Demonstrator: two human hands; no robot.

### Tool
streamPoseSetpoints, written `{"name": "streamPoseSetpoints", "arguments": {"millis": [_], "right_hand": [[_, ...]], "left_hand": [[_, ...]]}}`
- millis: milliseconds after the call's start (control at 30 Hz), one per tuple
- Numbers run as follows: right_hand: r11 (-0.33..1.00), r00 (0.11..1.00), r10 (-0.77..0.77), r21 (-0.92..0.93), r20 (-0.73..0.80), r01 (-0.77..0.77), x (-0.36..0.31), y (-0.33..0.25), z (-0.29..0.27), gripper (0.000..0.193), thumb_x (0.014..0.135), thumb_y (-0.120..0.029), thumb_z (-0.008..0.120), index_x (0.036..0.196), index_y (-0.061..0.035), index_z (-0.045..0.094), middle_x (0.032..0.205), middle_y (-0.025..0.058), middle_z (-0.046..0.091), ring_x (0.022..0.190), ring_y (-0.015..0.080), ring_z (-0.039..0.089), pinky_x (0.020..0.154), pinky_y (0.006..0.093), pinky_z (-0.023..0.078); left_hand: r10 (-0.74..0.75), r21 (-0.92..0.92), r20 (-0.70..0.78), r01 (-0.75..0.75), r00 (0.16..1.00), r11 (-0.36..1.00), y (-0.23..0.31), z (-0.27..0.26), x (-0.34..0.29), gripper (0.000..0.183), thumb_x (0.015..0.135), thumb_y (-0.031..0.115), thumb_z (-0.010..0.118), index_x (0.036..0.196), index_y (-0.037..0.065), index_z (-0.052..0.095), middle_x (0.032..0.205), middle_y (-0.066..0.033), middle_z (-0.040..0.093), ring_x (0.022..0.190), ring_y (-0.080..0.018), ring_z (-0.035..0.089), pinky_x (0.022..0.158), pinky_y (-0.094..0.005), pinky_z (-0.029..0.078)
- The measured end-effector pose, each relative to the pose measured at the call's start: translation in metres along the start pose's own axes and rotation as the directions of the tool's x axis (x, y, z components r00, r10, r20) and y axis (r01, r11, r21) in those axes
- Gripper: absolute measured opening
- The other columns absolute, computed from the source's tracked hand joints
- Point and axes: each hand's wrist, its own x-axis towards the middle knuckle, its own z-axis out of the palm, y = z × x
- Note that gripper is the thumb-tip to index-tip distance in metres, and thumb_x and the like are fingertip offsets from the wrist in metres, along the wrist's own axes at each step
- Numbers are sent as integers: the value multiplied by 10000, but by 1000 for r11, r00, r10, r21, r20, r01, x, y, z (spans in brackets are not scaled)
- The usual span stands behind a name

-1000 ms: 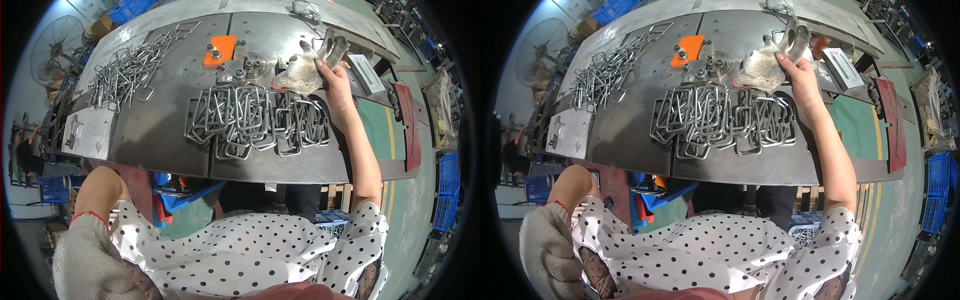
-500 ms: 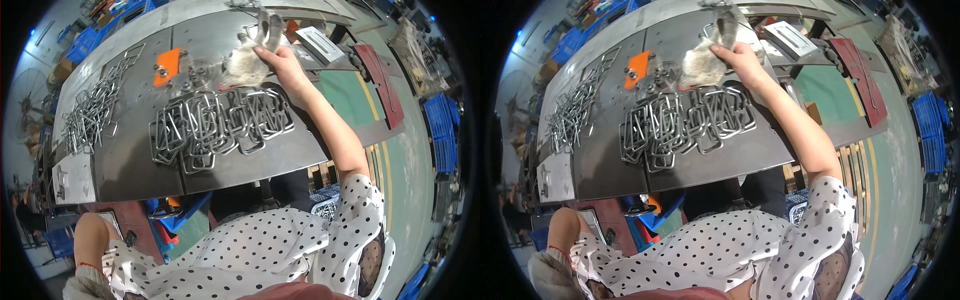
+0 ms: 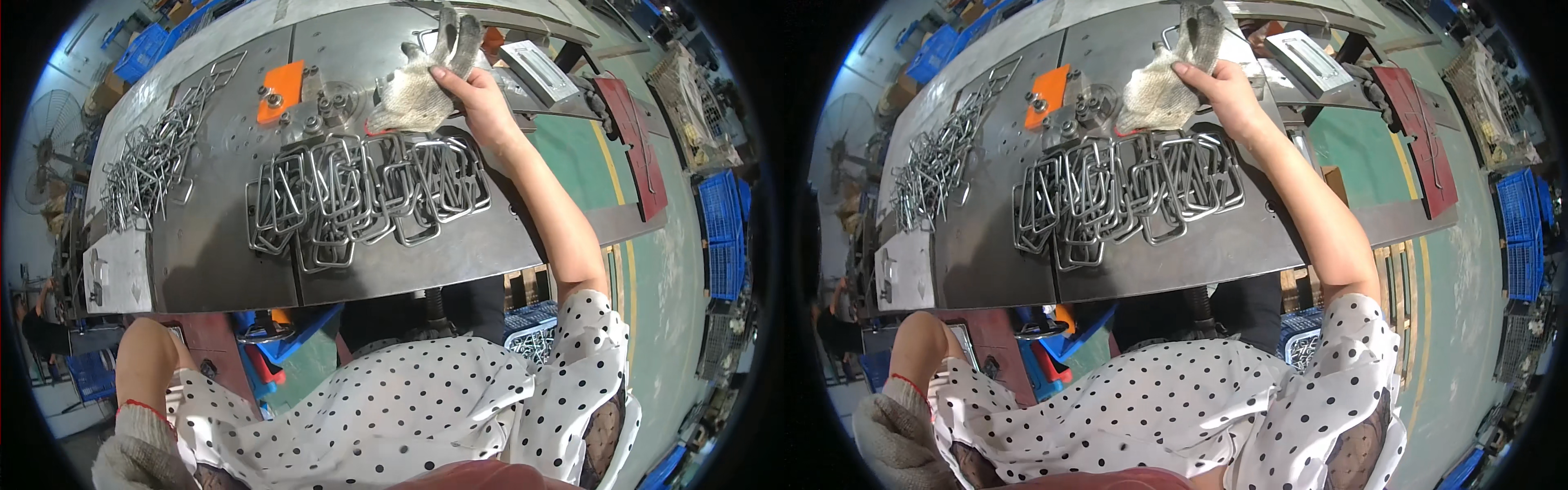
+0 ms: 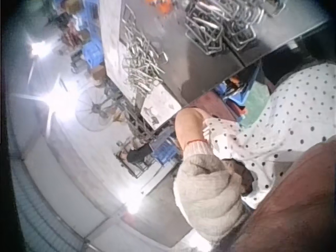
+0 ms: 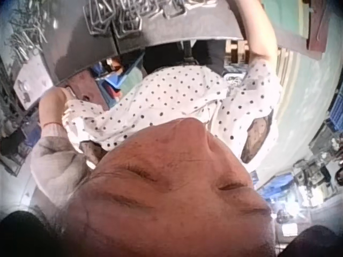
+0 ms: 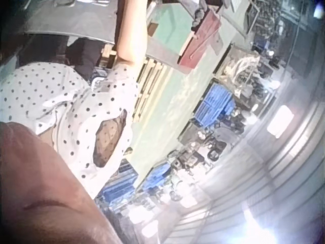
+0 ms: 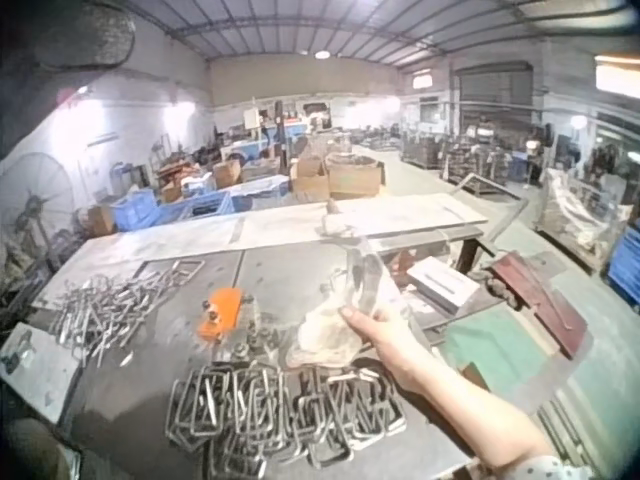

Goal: The person bends metal wire brackets into loops using a bending machine, places the finished loops onto a pile on the table, and removes their gloves.

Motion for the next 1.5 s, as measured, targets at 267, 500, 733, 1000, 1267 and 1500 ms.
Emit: {"name": "streamPoseSetpoints", "arguments": {"millis": [267,500,733,1000,1267,1500], "right_hand": [[999,1000,11,34,-4,-11,-1,1,-4,307,1015,-247,684,1146,26,732,1056,63,766,942,113,699,870,279,537],[998,1000,1,65,-15,0,-2,4,-10,299,1019,-237,677,1148,27,731,1063,65,761,954,117,698,872,275,537],[998,999,48,37,5,-48,-6,8,-33,297,1033,-235,661,1195,11,693,1117,57,747,974,123,702,884,301,550],[996,980,-31,85,197,14,8,-47,39,344,1033,-314,659,1148,5,721,1033,55,758,906,116,710,822,283,548],[997,961,-12,79,275,-10,36,-70,101,340,1006,-325,697,1110,-2,720,1008,34,752,874,104,691,801,278,537],[985,942,167,-88,292,-148,45,-54,82,336,994,-303,704,1198,-37,717,956,-17,702,746,17,602,590,181,412]], "left_hand": [[412,-105,-179,-434,893,895,-24,11,-4,158,515,8,665,629,47,562,606,-57,562,479,-162,533,460,-306,395],[703,-97,-339,-766,626,635,-45,17,-25,136,611,-11,665,631,64,553,620,-69,580,464,-157,521,439,-286,376],[646,-226,-408,-757,645,613,-35,13,-78,98,678,13,677,661,60,592,700,-109,636,573,-180,593,447,-322,402],[-4,-35,-674,-27,739,999,-145,24,-53,267,950,205,645,1149,52,734,970,-89,750,855,-228,719,818,-358,583],[-272,-603,-278,53,921,796,-243,78,34,457,1053,301,565,1401,7,594,1259,-94,709,1122,-142,631,1015,-298,480],[-385,-750,-501,-167,775,640,-285,35,-25,431,1004,232,603,1352,-23,609,1266,-102,694,1087,-151,650,993,-308,502]]}}
